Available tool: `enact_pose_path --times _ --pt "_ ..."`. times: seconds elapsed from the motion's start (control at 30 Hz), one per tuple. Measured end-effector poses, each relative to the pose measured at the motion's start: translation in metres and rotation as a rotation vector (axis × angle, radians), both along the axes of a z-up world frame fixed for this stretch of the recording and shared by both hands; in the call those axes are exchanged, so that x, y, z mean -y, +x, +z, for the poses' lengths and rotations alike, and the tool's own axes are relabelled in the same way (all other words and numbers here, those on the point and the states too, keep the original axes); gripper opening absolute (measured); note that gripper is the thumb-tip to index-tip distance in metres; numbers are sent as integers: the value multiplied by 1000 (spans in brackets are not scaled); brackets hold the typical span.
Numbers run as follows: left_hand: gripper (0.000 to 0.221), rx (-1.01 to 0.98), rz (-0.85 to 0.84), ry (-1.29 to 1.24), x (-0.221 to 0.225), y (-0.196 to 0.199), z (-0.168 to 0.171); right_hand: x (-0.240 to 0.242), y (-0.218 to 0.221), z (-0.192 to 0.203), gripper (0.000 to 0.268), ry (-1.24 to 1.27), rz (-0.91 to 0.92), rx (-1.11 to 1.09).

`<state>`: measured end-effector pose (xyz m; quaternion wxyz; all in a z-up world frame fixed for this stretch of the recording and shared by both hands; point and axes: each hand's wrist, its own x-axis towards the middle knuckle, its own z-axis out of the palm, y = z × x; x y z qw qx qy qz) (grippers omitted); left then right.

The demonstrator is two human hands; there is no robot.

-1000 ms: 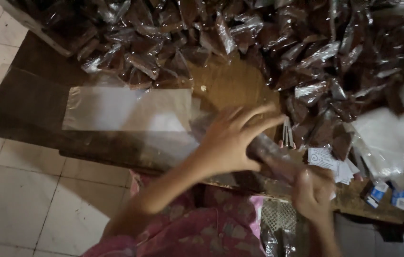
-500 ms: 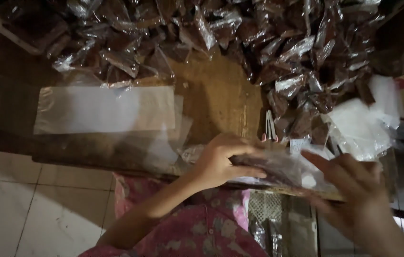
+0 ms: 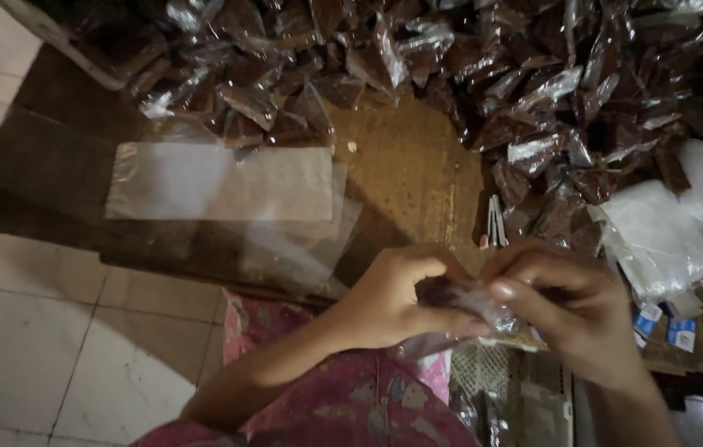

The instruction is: Packaging individually wrapped brownies into larger bags, adding labels, and stapling them shut.

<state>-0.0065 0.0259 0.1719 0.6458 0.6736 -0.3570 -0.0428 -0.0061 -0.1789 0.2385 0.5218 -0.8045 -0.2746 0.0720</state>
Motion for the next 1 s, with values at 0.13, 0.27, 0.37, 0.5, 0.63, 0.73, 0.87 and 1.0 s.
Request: enact_pose_path --times 0.13,0.27,0.37,0.5,0.63,0.73,0.87,1.0 --pt "16 115 301 -152 12 6 -17 -12 -6 6 43 255 -85 44" --pt "13 120 397 -217 34 3 -20 5 -20 -14 15 263 -501 46" --pt "9 66 423 -177 41 1 -15 7 -20 -3 39 -45 -457 25" --pt "19 5 426 -187 43 -4 -7 12 -28 -16 88 216 -268 43" --pt "27 59 479 -161 45 -5 0 10 -37 -12 24 55 -515 69" --pt "29 64 457 -166 46 -9 -3 15 -29 -14 46 -290 -375 172" --pt "50 98 448 -269 55 -13 -20 21 -29 -8 24 -276 -223 92" --pt "27 171 389 -265 61 -11 -29 19 -30 -11 26 -272 -274 215"
